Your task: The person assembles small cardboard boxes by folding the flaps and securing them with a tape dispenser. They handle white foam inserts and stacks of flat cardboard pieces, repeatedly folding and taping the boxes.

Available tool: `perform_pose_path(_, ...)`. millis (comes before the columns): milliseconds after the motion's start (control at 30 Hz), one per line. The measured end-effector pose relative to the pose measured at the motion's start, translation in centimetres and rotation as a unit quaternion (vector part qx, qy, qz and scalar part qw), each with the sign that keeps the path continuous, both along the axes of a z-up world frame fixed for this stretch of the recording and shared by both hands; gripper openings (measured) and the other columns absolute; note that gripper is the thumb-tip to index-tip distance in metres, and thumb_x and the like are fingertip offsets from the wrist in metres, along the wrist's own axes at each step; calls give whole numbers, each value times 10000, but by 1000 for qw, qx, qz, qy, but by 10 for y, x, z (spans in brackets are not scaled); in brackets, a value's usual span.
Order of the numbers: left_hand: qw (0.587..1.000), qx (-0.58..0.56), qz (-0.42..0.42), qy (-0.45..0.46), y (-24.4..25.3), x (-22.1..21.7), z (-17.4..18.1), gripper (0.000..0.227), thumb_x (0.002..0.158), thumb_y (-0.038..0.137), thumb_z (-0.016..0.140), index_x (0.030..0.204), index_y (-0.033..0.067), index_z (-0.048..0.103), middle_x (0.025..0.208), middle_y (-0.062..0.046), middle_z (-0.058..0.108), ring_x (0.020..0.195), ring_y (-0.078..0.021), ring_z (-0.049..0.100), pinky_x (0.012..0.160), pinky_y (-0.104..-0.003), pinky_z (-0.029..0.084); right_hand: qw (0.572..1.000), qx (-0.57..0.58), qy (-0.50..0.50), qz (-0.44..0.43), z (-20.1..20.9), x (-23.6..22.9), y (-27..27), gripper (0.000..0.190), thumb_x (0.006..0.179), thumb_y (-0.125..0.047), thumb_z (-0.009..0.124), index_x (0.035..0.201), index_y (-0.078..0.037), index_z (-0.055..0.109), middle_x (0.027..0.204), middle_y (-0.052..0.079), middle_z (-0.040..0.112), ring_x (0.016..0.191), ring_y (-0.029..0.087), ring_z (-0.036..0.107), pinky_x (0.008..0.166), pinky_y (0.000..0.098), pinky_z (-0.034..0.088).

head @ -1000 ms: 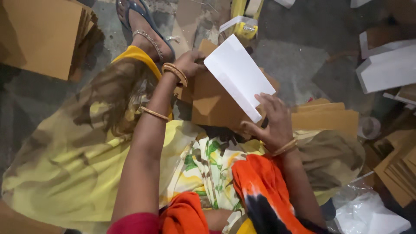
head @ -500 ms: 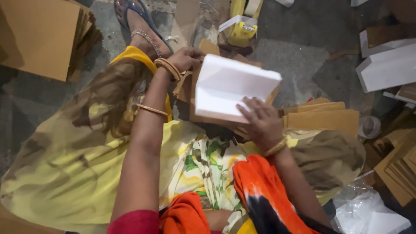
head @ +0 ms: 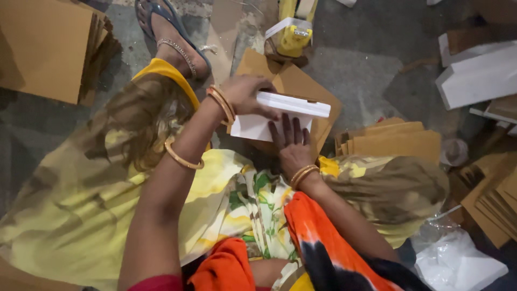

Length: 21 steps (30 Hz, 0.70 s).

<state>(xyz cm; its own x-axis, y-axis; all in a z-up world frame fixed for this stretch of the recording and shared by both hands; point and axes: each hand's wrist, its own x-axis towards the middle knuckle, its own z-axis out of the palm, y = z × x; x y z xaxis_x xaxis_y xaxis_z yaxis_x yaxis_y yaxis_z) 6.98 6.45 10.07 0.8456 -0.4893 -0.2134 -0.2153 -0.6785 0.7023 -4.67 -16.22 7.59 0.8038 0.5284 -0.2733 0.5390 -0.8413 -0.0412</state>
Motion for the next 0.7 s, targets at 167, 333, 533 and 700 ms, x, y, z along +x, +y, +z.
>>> perform_pose_path(167,964,206,41,-166,-20,-33,-1,359,757,245,791,1073,126,667,997,-92,702,976,-322,681,864,-494,480,999,11,42,-16,0,0,-2,1128,659,-312,816,1600,-165,211,1656,229,193,1467,454,246,1134,597,262)
perform_pose_path(333,955,178,122,-203,-23,-45,-19,406,716,169,797,1090,127,648,1012,-81,663,997,-312,636,830,-509,454,915,327,31,-233,-10,7,-38,372,1047,-254,729,1387,-191,592,1383,30,662,1244,215,639,1042,351,528)
perform_pose_path(533,957,151,134,-208,-21,-44,-21,427,706,143,807,1102,129,649,1029,-87,651,1035,-333,614,860,-501,458,751,550,74,-358,-19,47,-74,718,873,-163,753,1494,-91,402,1480,160,495,1348,291,534,1095,400,475)
perform_pose_path(700,966,35,140,-213,-24,-44,-9,410,726,189,831,1094,134,660,1011,-88,651,1006,-333,618,882,-477,454,719,617,196,-254,-31,71,-56,967,860,-159,799,1627,-90,214,1662,218,314,1517,312,351,1232,411,315)
